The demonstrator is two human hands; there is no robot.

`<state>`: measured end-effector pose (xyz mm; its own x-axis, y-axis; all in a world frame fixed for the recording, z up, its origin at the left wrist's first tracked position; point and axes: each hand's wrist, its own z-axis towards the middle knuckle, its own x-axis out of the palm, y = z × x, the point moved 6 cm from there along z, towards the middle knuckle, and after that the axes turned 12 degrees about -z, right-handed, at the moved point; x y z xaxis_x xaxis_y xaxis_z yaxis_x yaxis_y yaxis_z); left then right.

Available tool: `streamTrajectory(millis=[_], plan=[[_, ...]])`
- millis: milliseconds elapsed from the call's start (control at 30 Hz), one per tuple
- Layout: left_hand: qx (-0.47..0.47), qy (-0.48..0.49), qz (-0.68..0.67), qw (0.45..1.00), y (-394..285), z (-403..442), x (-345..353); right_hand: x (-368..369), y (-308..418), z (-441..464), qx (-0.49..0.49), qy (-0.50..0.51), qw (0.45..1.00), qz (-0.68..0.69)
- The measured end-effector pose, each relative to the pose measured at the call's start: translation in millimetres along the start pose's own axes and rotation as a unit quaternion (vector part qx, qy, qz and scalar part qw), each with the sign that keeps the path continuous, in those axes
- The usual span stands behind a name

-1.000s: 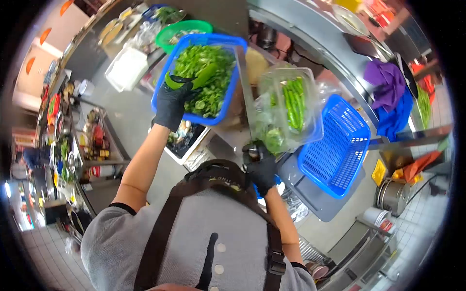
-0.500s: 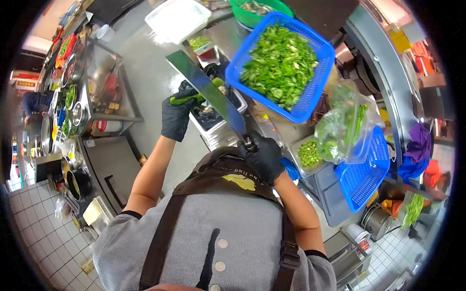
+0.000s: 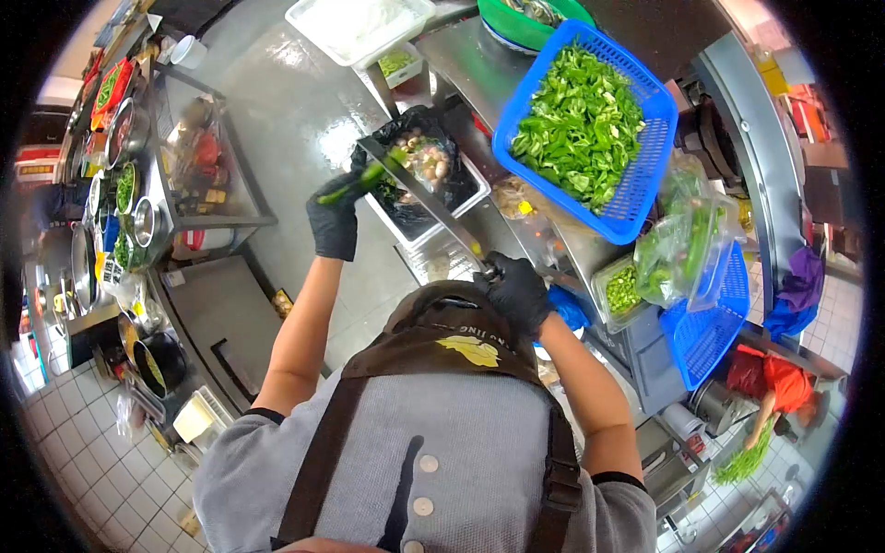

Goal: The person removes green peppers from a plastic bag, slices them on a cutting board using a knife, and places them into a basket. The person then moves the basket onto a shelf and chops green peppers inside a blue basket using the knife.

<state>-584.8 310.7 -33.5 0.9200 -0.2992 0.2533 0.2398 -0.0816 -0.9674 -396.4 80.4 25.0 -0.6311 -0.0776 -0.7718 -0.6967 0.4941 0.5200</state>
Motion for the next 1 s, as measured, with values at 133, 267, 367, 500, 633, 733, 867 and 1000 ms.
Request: streamTrajectory(millis=[133,267,367,500,633,733,867,1000], plan=[[-0.055,0.002,-0.189,0.98,22.0,36.8,-27.0,35.4,-48.9,16.6,0.049,0.04,0.998,-0.032],[-0.21,-0.033,-0.321,0.923,44.1,38.3,-25.9,27.1,-28.2,25.4,0.017,-0.046,0.998,-0.028],[-0.132,0.069,-0.318,0.936,16.2,25.3,24.4,-0.8,-6.6,12.2,0.017,-0.175,0.984,0.025],[-0.122,0.015,-0.147,0.981,6.2,32.7,48.3,-52.8,-6.7,-16.7,0.06,-0.275,0.958,0.059],[-0.015,0.047,-0.051,0.997,-21.4,68.6,29.8,-63.1,-44.8,-44.9,0.081,-0.306,0.938,0.142],[0.046,0.143,0.228,0.962,34.6,88.5,1.8,-79.0,-64.3,-66.7,0.121,-0.314,0.901,0.274],[-0.146,0.272,0.676,0.67,270.7,49.2,-182.1,-98.7,-102.8,-83.2,0.194,-0.307,0.903,0.229],[-0.244,0.206,0.704,0.634,225.1,55.2,-148.3,-120.7,-132.7,-97.4,0.153,-0.355,0.909,0.154]])
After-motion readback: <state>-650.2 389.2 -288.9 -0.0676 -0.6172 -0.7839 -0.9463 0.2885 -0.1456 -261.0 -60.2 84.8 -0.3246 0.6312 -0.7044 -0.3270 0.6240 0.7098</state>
